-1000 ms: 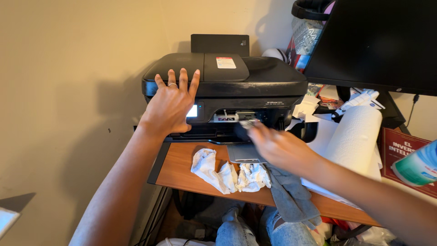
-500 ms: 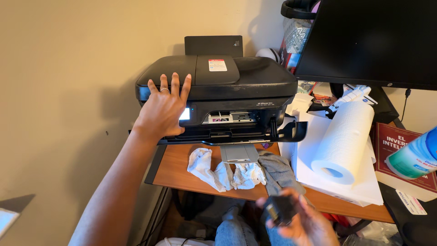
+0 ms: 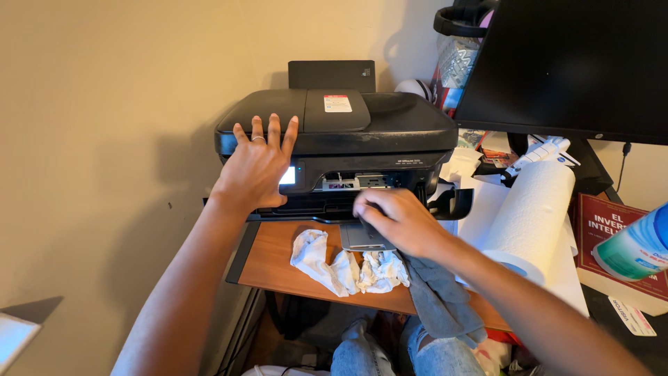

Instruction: The person cleans the exterior and interior of a printer using a spray bottle and paper towels. They wipe the top and sides, open the front panel, remove an ink cartridge, wipe the interior, and then reinsert the cartridge before closing the panel.

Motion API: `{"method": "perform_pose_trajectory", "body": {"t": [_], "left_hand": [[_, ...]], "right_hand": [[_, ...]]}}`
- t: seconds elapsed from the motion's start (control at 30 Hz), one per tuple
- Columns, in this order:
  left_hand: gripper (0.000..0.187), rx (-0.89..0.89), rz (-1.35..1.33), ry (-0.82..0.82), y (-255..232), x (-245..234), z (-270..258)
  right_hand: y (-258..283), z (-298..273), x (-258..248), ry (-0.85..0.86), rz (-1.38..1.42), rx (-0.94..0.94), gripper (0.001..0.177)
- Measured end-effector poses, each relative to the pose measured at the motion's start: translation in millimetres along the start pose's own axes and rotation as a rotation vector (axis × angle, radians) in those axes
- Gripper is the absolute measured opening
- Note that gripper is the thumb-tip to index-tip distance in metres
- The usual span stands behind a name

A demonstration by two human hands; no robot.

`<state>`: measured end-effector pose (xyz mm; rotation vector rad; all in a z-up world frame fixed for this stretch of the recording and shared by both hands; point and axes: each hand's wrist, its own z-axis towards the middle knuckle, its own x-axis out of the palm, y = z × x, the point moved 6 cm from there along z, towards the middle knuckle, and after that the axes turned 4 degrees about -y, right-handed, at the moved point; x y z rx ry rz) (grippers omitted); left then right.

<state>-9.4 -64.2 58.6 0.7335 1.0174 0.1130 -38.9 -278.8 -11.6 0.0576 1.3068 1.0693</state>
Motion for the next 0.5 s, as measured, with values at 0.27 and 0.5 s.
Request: {"method": "perform_pose_trajectory", "body": {"t": [0.27, 0.5], "left_hand": [[0.141, 0.009, 0.008, 0.019, -0.3, 3.8, -0.9], [0.142, 0.005, 0.000, 0.009, -0.8, 7.1, -2.5]], "right_hand": [[-95.2, 94.1, 72.7, 0.168, -0.127, 0.007, 0.052], [-133.5, 102.5, 90.1, 0.365, 0.180, 0.412, 0.047]]}}
